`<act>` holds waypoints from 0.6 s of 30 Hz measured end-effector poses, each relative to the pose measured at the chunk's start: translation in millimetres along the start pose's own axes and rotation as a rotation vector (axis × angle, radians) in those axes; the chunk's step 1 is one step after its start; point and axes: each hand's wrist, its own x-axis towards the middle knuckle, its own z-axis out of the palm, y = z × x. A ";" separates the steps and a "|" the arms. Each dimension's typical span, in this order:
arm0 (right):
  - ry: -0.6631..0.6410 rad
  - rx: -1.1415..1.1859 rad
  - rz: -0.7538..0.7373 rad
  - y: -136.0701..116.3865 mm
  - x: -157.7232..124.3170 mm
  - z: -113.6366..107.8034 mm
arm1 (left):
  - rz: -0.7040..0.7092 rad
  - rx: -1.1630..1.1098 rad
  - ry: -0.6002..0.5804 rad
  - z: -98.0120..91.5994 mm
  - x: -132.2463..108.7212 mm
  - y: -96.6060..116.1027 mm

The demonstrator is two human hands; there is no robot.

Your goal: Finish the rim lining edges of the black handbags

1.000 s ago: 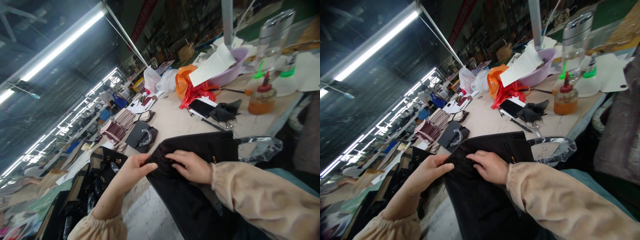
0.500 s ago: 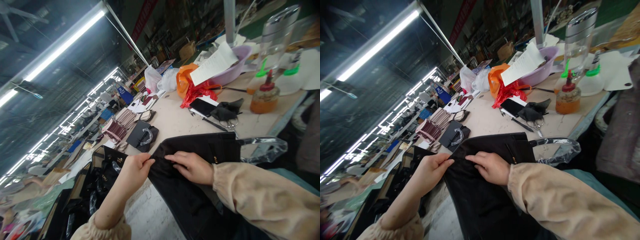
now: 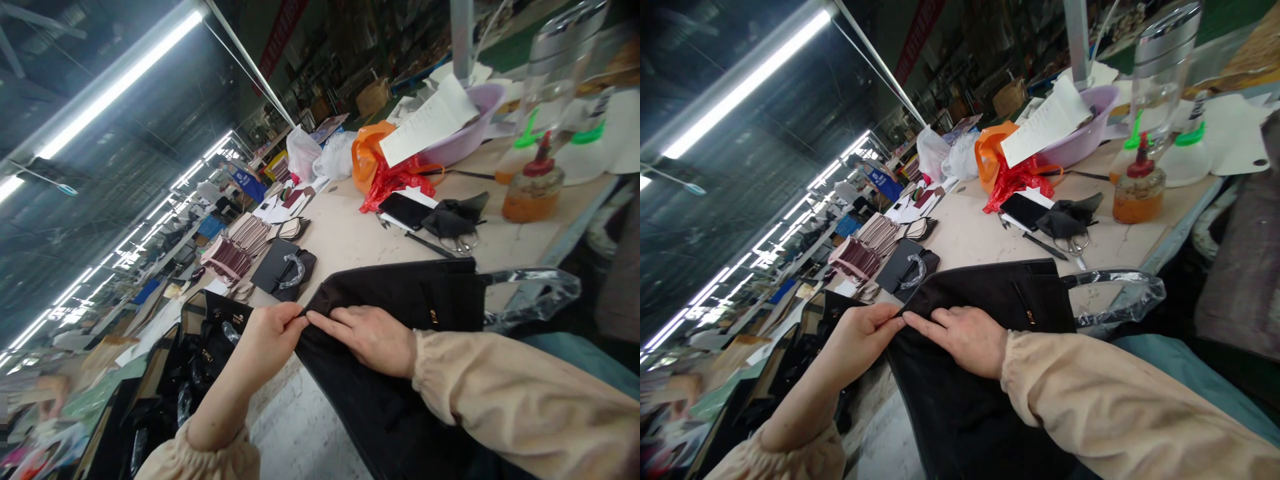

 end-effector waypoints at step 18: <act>0.280 0.872 0.055 4.4 2.4 2.3 | -0.036 -0.332 0.001 3.2 2.5 -3.0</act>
